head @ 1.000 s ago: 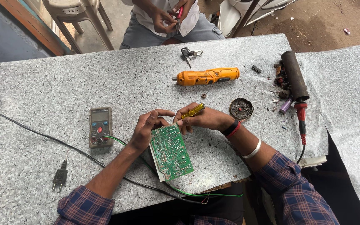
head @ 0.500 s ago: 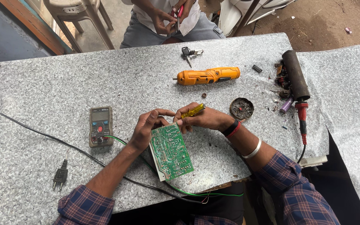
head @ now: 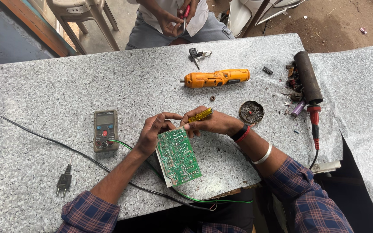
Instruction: The person uses a yellow screwdriver to probe and adjust components on a green circuit board while holding it with the other hand. A multimeter is connected to the board, and the person repeatedly touches different points on the board with the screwdriver throughout the clip.
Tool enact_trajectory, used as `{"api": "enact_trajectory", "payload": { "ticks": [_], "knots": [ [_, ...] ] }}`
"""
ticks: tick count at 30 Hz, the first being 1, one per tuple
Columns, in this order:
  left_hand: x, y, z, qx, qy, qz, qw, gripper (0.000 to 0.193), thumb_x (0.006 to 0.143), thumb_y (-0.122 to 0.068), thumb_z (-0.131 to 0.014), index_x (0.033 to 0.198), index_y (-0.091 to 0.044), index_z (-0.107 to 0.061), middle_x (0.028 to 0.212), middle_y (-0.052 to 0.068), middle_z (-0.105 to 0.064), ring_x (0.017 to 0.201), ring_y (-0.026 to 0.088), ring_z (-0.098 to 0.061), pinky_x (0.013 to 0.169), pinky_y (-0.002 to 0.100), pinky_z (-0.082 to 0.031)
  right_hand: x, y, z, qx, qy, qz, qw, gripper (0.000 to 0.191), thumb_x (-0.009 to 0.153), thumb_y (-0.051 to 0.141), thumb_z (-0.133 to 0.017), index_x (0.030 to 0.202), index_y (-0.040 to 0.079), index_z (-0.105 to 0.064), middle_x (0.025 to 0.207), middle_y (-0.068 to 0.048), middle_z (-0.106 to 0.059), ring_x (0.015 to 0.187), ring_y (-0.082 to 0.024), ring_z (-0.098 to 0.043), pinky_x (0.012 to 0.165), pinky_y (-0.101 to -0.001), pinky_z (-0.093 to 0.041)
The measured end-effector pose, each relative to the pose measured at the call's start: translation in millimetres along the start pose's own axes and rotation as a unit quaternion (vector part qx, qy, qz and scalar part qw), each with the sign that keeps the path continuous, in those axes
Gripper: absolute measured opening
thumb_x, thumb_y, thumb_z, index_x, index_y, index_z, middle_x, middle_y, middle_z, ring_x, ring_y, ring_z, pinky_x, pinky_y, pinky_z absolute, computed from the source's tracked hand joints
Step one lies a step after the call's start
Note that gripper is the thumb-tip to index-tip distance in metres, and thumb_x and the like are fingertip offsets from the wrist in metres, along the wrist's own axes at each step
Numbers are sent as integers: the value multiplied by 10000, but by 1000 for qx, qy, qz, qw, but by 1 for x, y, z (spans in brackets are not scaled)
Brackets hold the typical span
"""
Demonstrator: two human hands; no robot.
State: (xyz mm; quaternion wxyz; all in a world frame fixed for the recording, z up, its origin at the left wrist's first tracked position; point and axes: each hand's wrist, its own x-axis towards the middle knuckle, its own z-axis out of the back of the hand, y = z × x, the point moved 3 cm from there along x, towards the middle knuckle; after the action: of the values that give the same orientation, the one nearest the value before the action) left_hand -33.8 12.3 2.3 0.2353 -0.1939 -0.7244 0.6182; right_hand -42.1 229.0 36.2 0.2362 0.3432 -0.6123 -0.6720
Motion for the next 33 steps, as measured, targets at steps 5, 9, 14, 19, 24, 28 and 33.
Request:
{"api": "enact_trajectory", "payload": {
  "ticks": [5, 9, 14, 19, 24, 28, 33],
  "knots": [
    [1, -1, -1, -7, 4, 6, 1000, 787, 1043, -644, -337, 1273, 50, -628, 812, 70, -704, 748, 122, -711, 717, 276, -585, 1, 1, 0, 8, 11, 8, 1000, 285, 1004, 316, -662, 1046, 42, -729, 847, -18, -736, 771, -88, -697, 645, -249, -549],
    [1, -1, -2, -5, 9, 5, 1000, 791, 1042, -646, -332, 1286, 52, -614, 811, 75, -712, 746, 123, -716, 725, 278, -591, -1, 3, 0, 18, 13, -4, 1000, 268, 999, 292, -662, 1049, 37, -727, 857, -15, -735, 782, -86, -695, 654, -249, -545],
    [1, 0, -1, -7, 7, 6, 1000, 794, 1044, -648, -332, 1294, 51, -613, 815, 77, -710, 747, 123, -711, 725, 277, -588, -1, 6, -1, 8, 19, -10, 1000, 267, 1000, 286, -660, 1059, 37, -736, 848, -11, -728, 781, -84, -682, 666, -252, -540],
    [1, 1, 0, -12, 8, 3, 1000, 784, 1045, -641, -337, 1299, 51, -603, 821, 84, -715, 758, 126, -715, 732, 281, -590, 0, 7, 0, -5, 20, -13, 1000, 272, 1002, 297, -653, 1053, 43, -735, 841, -12, -730, 782, -89, -689, 665, -258, -549],
    [0, 2, -1, -9, 12, 0, 1000, 776, 1050, -635, -328, 1301, 46, -603, 810, 83, -716, 741, 124, -714, 721, 279, -590, 0, 5, 0, -11, 16, -15, 1000, 275, 988, 308, -650, 1059, 57, -737, 834, -15, -732, 774, -89, -692, 657, -260, -551],
    [1, 1, -2, -6, 13, 0, 1000, 776, 1045, -636, -332, 1296, 46, -605, 799, 81, -717, 725, 123, -716, 700, 279, -595, 0, 3, 1, -6, 14, -10, 1000, 274, 993, 315, -657, 1024, 52, -726, 816, -25, -736, 744, -94, -686, 645, -262, -546],
    [1, 1, -2, -7, 11, 4, 1000, 771, 1043, -635, -343, 1292, 46, -607, 795, 76, -712, 714, 116, -707, 678, 274, -589, 0, 2, 1, -13, 13, -8, 1000, 288, 994, 330, -659, 1017, 53, -733, 807, -25, -735, 726, -94, -680, 636, -263, -546]
  ]
}}
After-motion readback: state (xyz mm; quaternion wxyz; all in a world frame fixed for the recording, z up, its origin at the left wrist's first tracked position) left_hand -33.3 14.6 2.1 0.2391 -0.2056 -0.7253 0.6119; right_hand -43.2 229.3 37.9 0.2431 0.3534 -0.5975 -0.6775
